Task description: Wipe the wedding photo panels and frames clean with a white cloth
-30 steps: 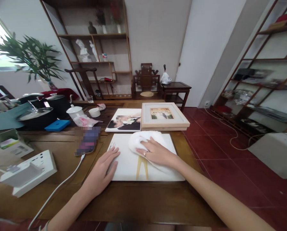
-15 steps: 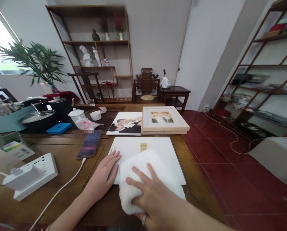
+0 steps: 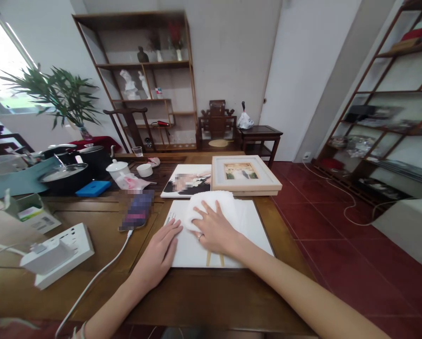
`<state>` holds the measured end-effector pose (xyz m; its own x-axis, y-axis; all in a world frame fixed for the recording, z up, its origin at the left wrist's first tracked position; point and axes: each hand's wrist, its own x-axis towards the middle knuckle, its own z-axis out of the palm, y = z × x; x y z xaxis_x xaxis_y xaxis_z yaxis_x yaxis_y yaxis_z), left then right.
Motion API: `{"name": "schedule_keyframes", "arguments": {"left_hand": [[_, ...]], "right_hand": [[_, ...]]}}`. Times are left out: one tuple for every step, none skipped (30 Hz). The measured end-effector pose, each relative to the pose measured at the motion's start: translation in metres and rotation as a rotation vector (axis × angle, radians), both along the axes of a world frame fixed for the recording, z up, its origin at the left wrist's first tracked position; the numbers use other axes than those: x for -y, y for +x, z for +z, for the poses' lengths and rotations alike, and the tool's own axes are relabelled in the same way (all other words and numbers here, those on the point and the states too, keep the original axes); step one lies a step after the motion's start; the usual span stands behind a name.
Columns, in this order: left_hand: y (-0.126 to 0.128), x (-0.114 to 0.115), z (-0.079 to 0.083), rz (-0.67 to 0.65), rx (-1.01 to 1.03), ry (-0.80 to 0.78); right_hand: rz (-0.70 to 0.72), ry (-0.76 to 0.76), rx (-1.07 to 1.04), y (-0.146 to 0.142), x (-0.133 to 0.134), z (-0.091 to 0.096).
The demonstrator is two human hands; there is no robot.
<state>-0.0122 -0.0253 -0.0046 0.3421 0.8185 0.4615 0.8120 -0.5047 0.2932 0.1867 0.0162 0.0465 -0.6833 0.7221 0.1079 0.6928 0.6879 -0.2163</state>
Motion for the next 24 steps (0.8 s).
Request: {"name": "schedule_keyframes", "arguments": {"left_hand": [[0.0, 0.0, -0.001, -0.004, -0.001, 0.011], [-0.001, -0.001, -0.001, -0.008, -0.003, 0.022], [-0.001, -0.001, -0.002, -0.013, -0.008, 0.028], [-0.001, -0.002, -0.002, -0.015, -0.012, 0.03], [-0.001, -0.002, -0.002, -0.017, -0.017, 0.026], [-0.002, -0.002, -0.003, -0.018, -0.02, 0.019], [-0.002, -0.002, -0.003, -0.019, -0.019, 0.011], [-0.002, -0.002, -0.003, -0.02, -0.013, 0.004], [-0.001, -0.002, -0.003, -0.022, -0.003, -0.001], [-0.001, -0.002, -0.003, -0.023, 0.011, -0.008], [-0.001, -0.002, -0.003, -0.026, 0.027, -0.017], [-0.001, -0.002, -0.003, -0.027, 0.046, -0.027], [-0.001, -0.001, -0.003, -0.027, 0.067, -0.041], [-0.001, 0.0, -0.002, -0.026, 0.09, -0.059], [-0.002, 0.0, 0.0, -0.022, 0.119, -0.078], [-0.002, 0.001, 0.001, -0.018, 0.155, -0.095], [-0.002, 0.002, 0.004, -0.013, 0.197, -0.109], [-0.002, 0.003, 0.006, -0.006, 0.242, -0.121], [-0.002, 0.004, 0.009, 0.0, 0.289, -0.127], [-0.003, 0.005, 0.011, 0.007, 0.337, -0.128], [-0.002, 0.006, 0.013, 0.014, 0.384, -0.127], [-0.002, 0.007, 0.014, 0.021, 0.428, -0.123], [-0.003, 0.007, 0.015, 0.028, 0.465, -0.116], [-0.003, 0.007, 0.016, 0.032, 0.492, -0.103]], "right_hand": [[0.015, -0.003, 0.011, 0.0, 0.011, 0.001], [0.037, -0.011, 0.024, 0.0, 0.023, 0.002], [0.066, -0.028, 0.038, 0.001, 0.037, 0.004], [0.104, -0.053, 0.05, 0.002, 0.052, 0.007], [0.14, -0.084, 0.058, 0.004, 0.066, 0.01], [0.18, -0.128, 0.07, 0.006, 0.078, 0.013], [0.208, -0.169, 0.079, 0.009, 0.087, 0.016], [0.229, -0.207, 0.079, 0.012, 0.093, 0.02], [0.239, -0.234, 0.068, 0.016, 0.096, 0.022], [0.235, -0.245, 0.045, 0.019, 0.094, 0.024], [0.219, -0.242, 0.016, 0.023, 0.089, 0.025], [0.197, -0.23, -0.009, 0.026, 0.08, 0.025], [0.169, -0.212, -0.022, 0.028, 0.07, 0.024], [0.138, -0.192, -0.02, 0.028, 0.058, 0.023], [0.107, -0.172, -0.006, 0.027, 0.045, 0.021], [0.082, -0.155, 0.013, 0.024, 0.032, 0.02], [0.061, -0.139, 0.029, 0.019, 0.021, 0.018], [0.045, -0.125, 0.039, 0.013, 0.011, 0.017], [0.033, -0.111, 0.042, 0.005, 0.004, 0.016], [0.026, -0.097, 0.039, -0.004, -0.001, 0.015], [0.025, -0.085, 0.032, -0.012, -0.003, 0.014], [0.039, -0.071, 0.024, -0.02, -0.001, 0.013], [0.071, -0.055, 0.018, -0.027, 0.002, 0.011], [0.119, -0.039, 0.015, -0.031, 0.008, 0.01]]}}
